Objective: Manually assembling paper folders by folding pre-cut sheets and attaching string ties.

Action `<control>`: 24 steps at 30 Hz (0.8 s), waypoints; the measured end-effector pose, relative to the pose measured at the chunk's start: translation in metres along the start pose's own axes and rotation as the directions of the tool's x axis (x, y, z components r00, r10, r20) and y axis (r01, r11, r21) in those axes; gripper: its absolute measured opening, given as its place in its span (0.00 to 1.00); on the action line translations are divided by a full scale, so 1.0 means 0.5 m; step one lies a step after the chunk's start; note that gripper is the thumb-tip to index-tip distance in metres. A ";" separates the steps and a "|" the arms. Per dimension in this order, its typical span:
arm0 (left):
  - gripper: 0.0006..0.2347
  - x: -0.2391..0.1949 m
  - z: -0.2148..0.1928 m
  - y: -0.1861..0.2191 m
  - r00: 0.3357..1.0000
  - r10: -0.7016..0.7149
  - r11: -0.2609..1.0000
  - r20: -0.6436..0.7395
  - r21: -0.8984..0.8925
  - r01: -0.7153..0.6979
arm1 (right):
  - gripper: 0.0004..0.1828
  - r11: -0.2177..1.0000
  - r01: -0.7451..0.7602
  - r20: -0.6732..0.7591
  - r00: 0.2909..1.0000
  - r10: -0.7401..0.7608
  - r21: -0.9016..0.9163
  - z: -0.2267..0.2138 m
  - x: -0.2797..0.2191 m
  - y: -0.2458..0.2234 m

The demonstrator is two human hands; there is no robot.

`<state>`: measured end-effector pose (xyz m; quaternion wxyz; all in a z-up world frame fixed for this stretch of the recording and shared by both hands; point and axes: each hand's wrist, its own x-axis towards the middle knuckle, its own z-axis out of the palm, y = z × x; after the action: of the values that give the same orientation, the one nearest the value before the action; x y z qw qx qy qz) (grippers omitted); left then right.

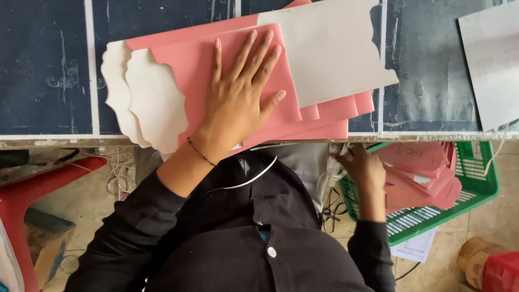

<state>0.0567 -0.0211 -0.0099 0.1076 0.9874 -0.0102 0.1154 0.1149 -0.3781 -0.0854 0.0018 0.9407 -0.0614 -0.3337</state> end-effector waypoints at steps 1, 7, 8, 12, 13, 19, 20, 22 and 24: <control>0.32 -0.002 0.007 -0.004 1.000 0.024 1.000 -0.001 -0.019 -0.024 | 0.40 0.996 0.091 0.045 0.995 -0.091 -0.006 -0.008 -0.010 0.006; 0.33 0.009 -0.004 -0.009 0.999 0.021 0.999 0.036 -0.038 -0.020 | 0.11 0.706 0.586 -0.214 0.808 -0.550 0.398 -0.225 -0.173 0.016; 0.33 0.015 -0.003 -0.009 0.999 0.026 0.999 0.034 -0.040 -0.024 | 0.11 0.708 0.584 -0.217 0.809 -0.546 0.398 -0.236 -0.144 0.009; 0.32 0.035 -0.001 -0.014 1.000 -0.005 1.000 0.008 -0.019 0.005 | 0.08 0.750 0.649 -0.665 0.618 -0.420 0.130 -0.282 -0.032 -0.052; 0.31 0.039 0.000 -0.015 1.000 -0.013 1.000 0.004 -0.028 0.013 | 0.18 0.762 0.626 -0.637 0.658 -0.402 0.165 -0.295 -0.004 -0.075; 0.29 -0.050 -0.040 0.002 0.992 0.041 0.984 -0.116 -0.166 -0.060 | 0.20 0.592 0.755 -0.631 0.611 -0.478 0.282 -0.282 0.098 -0.043; 0.29 -0.069 -0.058 0.002 0.994 0.038 0.984 -0.106 -0.169 -0.056 | 0.20 0.595 0.751 -0.624 0.618 -0.478 0.288 -0.299 0.049 -0.071; 0.30 -0.108 -0.091 0.007 0.997 0.040 0.998 -0.061 -0.055 -0.044 | 0.12 0.559 0.698 -0.654 0.682 -0.329 0.447 -0.333 -0.049 -0.121; 0.33 -0.129 -0.078 0.006 0.999 0.032 0.997 0.017 -0.071 -0.031 | 0.08 0.576 0.672 -0.689 0.684 -0.240 0.467 -0.343 -0.059 -0.114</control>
<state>-0.0148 -0.0162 0.0130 0.1406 0.9837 -0.0308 0.1076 0.2066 -0.3244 0.0640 -0.4213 0.9032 0.0802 0.0155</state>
